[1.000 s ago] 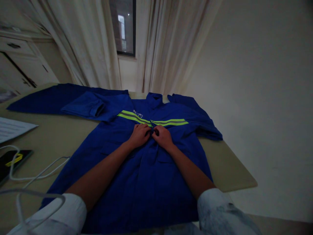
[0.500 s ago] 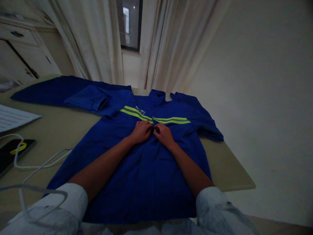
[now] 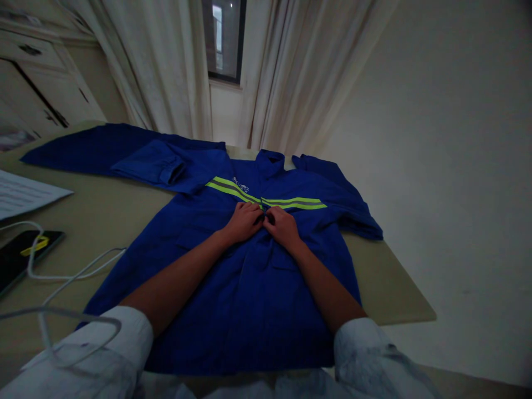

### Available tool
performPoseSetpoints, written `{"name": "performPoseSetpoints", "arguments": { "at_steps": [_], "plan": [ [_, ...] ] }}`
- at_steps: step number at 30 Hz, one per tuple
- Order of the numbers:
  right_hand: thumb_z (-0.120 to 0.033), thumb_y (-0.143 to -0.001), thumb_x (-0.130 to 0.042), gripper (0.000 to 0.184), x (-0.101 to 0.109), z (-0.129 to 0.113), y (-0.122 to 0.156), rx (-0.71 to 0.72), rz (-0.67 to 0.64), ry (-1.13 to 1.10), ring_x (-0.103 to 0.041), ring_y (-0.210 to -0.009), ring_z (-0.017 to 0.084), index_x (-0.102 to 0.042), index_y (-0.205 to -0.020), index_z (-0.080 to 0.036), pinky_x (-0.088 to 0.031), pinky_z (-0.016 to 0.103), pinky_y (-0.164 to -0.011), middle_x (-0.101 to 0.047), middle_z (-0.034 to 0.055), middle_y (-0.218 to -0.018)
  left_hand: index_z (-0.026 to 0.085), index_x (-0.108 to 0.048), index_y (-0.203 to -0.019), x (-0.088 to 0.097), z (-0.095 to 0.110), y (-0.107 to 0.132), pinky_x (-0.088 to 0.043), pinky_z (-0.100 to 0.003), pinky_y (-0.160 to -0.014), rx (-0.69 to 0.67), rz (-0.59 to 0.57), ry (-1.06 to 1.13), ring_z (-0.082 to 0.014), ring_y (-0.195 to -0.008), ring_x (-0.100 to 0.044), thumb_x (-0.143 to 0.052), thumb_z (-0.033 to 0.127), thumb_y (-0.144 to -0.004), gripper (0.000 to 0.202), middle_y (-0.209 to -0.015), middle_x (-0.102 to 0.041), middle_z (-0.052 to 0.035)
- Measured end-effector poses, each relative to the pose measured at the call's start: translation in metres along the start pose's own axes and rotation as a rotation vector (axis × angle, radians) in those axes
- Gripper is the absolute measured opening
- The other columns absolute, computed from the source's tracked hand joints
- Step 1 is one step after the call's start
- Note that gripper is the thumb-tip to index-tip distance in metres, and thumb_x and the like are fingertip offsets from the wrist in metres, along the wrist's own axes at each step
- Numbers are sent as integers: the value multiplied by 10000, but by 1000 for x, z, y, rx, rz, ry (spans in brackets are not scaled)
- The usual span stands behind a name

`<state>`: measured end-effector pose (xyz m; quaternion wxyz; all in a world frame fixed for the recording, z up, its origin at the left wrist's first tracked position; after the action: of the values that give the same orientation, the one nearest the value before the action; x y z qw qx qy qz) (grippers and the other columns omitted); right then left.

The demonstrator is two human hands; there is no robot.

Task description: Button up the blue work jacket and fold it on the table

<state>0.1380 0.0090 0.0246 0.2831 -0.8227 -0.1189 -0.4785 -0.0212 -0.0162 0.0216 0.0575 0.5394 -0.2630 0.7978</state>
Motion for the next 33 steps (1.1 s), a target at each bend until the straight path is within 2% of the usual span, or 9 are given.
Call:
{"name": "performPoseSetpoints", "arguments": {
  "at_steps": [6, 8, 10, 13, 16, 19, 23, 27, 33],
  "plan": [
    [-221, -858, -600, 54, 2, 9, -6, -174, 79, -21, -593, -767, 206, -637, -895, -210, -446, 302, -734, -662, 35, -850, 212, -737, -1030, -3, -8, -2, -412, -443, -947, 18, 40, 104, -272, -1058, -616, -600, 232, -937, 167, -1055, -703, -81],
    [-167, -815, -594, 177, 10, 10, -6, -220, 159, -28, -614, -819, 231, -655, -980, -181, -478, 333, -779, -681, 73, -922, 216, -743, -1071, -3, -20, -5, -450, -424, -949, 127, 117, 180, -266, -1060, -629, -600, 227, -920, 209, -1070, -711, -79],
    [-96, -782, -573, 376, 23, 2, -2, -98, 221, -29, -630, -1026, 268, -656, -1145, -149, -486, 380, -917, -686, 140, -1132, 199, -735, -1107, 0, -34, -6, -485, -403, -951, 285, 194, 232, -260, -1046, -640, -596, 208, -903, 247, -1076, -711, -86],
    [-49, -828, -554, 499, 34, -22, 14, 272, 3, -52, -579, -1235, 265, -639, -1297, -199, -428, 406, -1059, -659, 128, -1312, 182, -707, -1218, 8, -42, 0, -492, -434, -985, 407, 245, 160, -290, -1080, -624, -632, 195, -869, 357, -1132, -693, -116],
    [-191, -968, -608, 282, 35, -38, 39, 425, -307, -77, -628, -1095, 241, -677, -1240, -222, -454, 386, -993, -708, 92, -1182, 223, -691, -1270, 19, -27, 16, -472, -470, -998, 236, 177, 56, -315, -1156, -581, -601, 225, -920, 362, -1248, -669, -126],
    [-345, -1031, -616, 182, 37, -44, 55, 327, -275, -78, -614, -997, 220, -711, -1073, -195, -467, 356, -926, -683, 85, -1070, 288, -719, -1215, 24, -5, 41, -452, -476, -1003, -30, -83, 84, -299, -1223, -558, -516, 218, -973, 324, -1387, -641, -81],
    [-420, -952, -746, 249, 35, -54, 54, 251, -228, -20, -565, -956, 208, -687, -875, -191, -460, 324, -835, -613, 66, -1012, 336, -705, -1253, 27, 3, 65, -418, -565, -1021, -54, -253, 117, -368, -1390, -439, -559, 253, -935, 359, -1623, -453, -53],
    [-451, -897, -804, 298, 32, -65, 40, 224, -262, 14, -562, -967, 208, -657, -823, -203, -445, 312, -797, -607, 51, -1011, 274, -728, -1086, 31, -9, 64, -396, -575, -1037, -1, -157, 77, -356, -1323, -494, -628, 383, -936, 211, -1465, -562, -97],
    [-573, -930, -723, 400, 15, -62, 31, -100, -83, 28, -564, -885, 210, -569, -810, -223, -434, 318, -738, -606, 30, -887, 227, -705, -1002, 42, -13, 62, -391, -534, -1040, -14, 94, -71, -315, -1202, -567, -649, 348, -961, 139, -1325, -630, -112]
  ]
}}
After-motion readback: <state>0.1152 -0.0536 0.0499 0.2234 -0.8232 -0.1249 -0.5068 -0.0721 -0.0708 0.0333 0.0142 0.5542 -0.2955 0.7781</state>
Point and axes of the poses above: each hand's wrist, its own y-axis away from the middle knuckle, its own x-axis out of the back of the hand, z = x × y, the point moved 3 cm from there along -y, towards the middle knuckle
